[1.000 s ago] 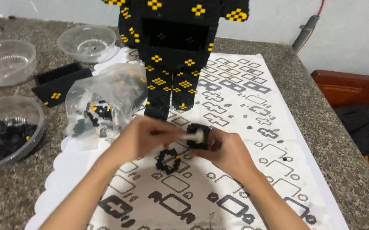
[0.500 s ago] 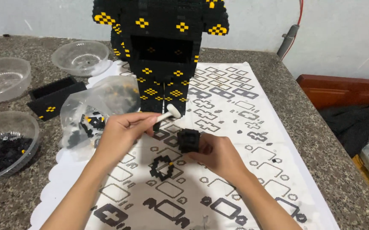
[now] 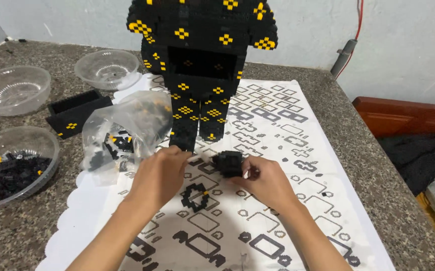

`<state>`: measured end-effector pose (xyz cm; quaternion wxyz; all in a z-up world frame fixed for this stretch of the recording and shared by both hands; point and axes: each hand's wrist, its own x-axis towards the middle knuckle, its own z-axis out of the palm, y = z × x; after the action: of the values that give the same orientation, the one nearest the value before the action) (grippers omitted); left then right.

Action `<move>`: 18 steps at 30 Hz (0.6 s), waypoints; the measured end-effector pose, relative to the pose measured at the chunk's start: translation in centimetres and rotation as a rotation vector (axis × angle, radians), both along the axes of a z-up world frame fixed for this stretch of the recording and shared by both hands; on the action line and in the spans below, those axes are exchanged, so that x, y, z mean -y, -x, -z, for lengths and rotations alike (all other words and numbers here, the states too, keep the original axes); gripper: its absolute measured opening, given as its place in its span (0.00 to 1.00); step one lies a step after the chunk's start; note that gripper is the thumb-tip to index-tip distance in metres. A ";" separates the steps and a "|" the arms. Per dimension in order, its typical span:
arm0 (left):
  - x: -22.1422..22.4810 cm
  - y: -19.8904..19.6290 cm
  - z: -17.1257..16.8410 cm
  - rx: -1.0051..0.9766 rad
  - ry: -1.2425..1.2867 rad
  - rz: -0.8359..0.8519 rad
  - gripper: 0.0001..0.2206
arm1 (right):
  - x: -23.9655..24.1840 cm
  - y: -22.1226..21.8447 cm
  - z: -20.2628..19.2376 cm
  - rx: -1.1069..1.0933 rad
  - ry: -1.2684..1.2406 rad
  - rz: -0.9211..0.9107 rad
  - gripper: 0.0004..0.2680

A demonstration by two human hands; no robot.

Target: Assembling a large figure using small interlocking building blocks

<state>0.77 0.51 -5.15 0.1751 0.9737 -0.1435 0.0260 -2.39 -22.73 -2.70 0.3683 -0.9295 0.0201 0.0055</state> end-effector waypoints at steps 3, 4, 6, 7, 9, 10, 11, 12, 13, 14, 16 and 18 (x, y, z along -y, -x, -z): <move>1.0 1.3 -3.6 -0.309 -0.010 -0.117 0.12 | 0.2 0.0 -0.5 0.039 -0.047 -0.047 0.12; 2.0 1.4 0.1 -0.306 -0.006 -0.115 0.12 | 0.7 0.1 -0.7 0.042 -0.043 -0.046 0.12; 3.8 1.3 7.5 0.294 0.066 0.315 0.17 | 1.4 0.1 -1.2 -0.052 -0.279 -0.103 0.05; 3.3 0.7 7.0 0.300 0.070 0.312 0.17 | 2.0 -0.6 -0.3 -0.048 -0.274 -0.105 0.05; 3.3 0.8 6.6 0.332 0.016 0.321 0.16 | 2.9 -2.3 1.4 0.138 -0.322 0.200 0.06; 3.0 0.7 6.1 0.345 -0.012 0.325 0.16 | 2.4 -2.2 0.4 0.140 -0.323 0.197 0.06; 2.7 0.5 5.7 0.359 -0.040 0.328 0.15 | 2.0 -2.2 -0.6 0.092 -0.336 0.266 0.07; 2.5 0.4 5.3 0.372 -0.065 0.330 0.15 | 1.6 -2.1 -1.7 0.044 -0.346 0.334 0.09; 2.3 0.2 4.8 0.384 -0.090 0.332 0.15 | 3.4 -3.0 -0.6 0.045 -0.344 0.329 0.09; 2.2 -0.1 4.2 0.398 -0.116 0.336 0.14 | 5.2 -4.0 0.3 0.108 -0.065 0.298 0.11; 1.9 -0.8 3.0 0.423 -0.171 0.353 0.13 | 8.4 -4.9 0.4 0.169 0.212 0.269 0.14; 1.8 -1.6 1.6 0.447 -0.224 0.376 0.12 | 11.0 -4.7 -1.5 0.066 0.662 0.221 0.12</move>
<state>2.33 -1.32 -6.80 0.0324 0.9135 -0.3579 0.1908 2.33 -33.76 -1.15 0.0459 -0.9904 0.1092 -0.0713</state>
